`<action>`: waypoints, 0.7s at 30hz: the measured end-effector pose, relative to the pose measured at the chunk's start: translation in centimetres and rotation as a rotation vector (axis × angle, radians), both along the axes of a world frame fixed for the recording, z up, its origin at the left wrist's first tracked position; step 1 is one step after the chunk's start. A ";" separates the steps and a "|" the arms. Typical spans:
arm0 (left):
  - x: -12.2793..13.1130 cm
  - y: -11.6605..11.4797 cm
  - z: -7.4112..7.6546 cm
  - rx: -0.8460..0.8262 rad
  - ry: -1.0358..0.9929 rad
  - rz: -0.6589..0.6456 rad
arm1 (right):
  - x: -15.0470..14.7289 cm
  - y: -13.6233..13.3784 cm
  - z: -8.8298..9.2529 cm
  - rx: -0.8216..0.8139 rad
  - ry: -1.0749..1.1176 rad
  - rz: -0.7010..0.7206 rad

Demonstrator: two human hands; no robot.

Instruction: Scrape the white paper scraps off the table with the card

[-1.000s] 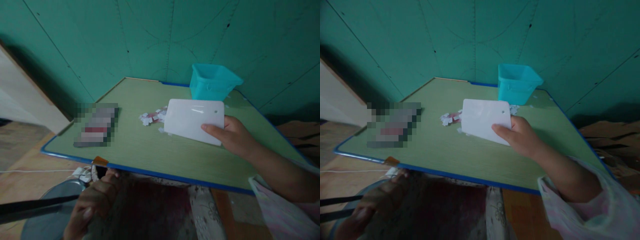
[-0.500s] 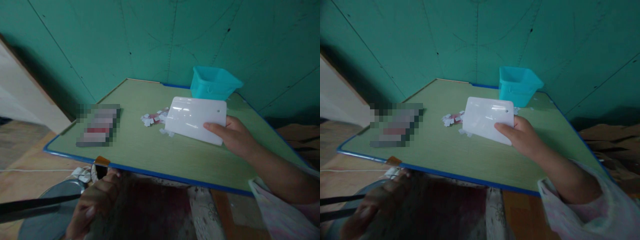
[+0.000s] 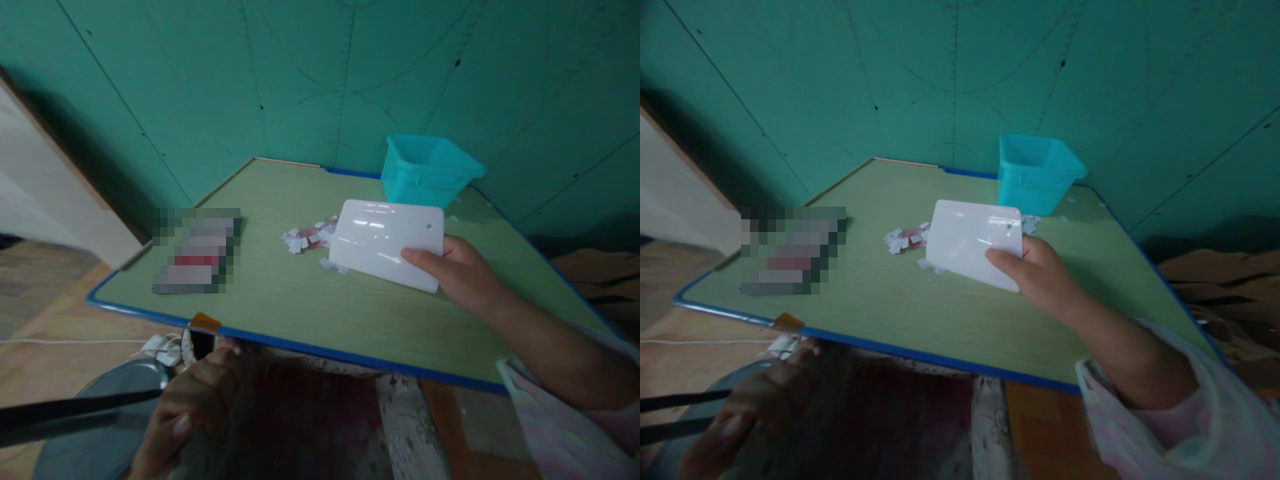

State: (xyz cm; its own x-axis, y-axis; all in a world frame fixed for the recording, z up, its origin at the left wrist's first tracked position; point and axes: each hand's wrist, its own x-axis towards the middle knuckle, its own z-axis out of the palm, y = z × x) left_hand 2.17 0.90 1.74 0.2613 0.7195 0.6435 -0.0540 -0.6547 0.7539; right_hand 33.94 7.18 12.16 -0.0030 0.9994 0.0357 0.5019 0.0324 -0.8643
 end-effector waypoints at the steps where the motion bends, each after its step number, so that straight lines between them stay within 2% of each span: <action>1: 0.3 0.1 0.4 -0.003 0.005 0.005 | 0.0 0.0 0.0 -0.003 0.001 0.008; 5: 1.8 0.5 2.4 -0.007 0.024 0.008 | 0.0 -0.1 0.1 -0.009 -0.011 0.023; 8: 2.3 0.3 3.0 -0.008 0.033 0.005 | 0.0 0.0 0.0 0.020 -0.014 0.004; 15: 2.2 -0.1 2.7 -0.011 0.049 -0.003 | 0.1 0.3 -0.2 0.052 -0.018 -0.010; 21: 0.9 0.0 2.0 -0.038 0.049 -0.025 | -0.1 0.0 -0.1 -0.009 0.007 0.049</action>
State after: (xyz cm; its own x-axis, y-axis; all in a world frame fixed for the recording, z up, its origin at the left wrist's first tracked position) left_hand 3.07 0.94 3.77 0.3100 0.7359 0.6020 -0.0325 -0.6246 0.7803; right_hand 33.86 7.18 12.07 -0.0522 0.9983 0.0269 0.4941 0.0492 -0.8680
